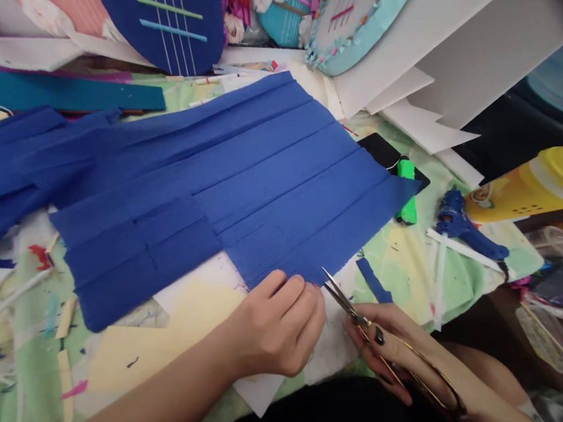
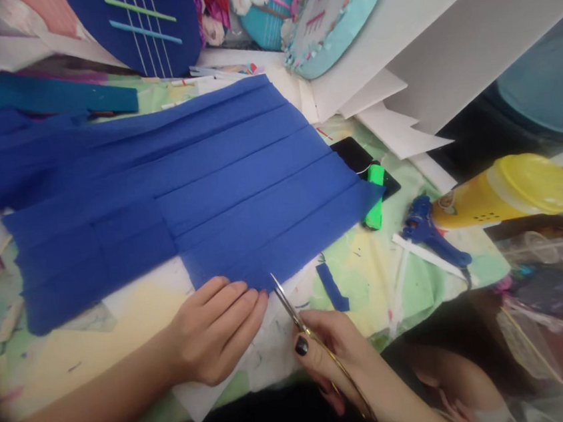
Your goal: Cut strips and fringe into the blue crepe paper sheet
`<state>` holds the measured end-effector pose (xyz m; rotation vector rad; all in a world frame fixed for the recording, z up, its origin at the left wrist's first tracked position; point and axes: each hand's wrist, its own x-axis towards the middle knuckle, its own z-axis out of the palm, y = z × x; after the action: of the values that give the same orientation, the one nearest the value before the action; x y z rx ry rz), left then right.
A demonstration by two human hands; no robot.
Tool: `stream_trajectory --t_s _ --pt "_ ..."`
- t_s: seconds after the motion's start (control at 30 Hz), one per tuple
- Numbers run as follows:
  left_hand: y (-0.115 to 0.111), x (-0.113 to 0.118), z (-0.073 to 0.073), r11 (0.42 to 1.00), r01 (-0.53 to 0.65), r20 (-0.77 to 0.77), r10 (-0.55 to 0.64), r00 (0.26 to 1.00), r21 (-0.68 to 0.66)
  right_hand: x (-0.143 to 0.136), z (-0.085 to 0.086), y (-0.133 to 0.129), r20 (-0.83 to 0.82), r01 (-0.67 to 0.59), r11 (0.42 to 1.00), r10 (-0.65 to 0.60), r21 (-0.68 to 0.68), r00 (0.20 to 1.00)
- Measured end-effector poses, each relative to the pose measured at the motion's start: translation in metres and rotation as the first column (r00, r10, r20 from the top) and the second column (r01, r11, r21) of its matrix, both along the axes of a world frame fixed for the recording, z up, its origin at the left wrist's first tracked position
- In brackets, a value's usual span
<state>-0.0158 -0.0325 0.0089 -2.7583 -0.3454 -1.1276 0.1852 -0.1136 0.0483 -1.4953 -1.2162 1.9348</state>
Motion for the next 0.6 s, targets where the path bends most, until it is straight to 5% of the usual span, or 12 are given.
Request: stream_trajectory --t_s 0.6 --pt "-0.001 -0.003 0.001 1.0 0.008 -0.047 -0.007 0.999 0.011 -0.004 -0.007 0.013 -0.046 0.081 0.996 -0.083 -0.039 0.995"
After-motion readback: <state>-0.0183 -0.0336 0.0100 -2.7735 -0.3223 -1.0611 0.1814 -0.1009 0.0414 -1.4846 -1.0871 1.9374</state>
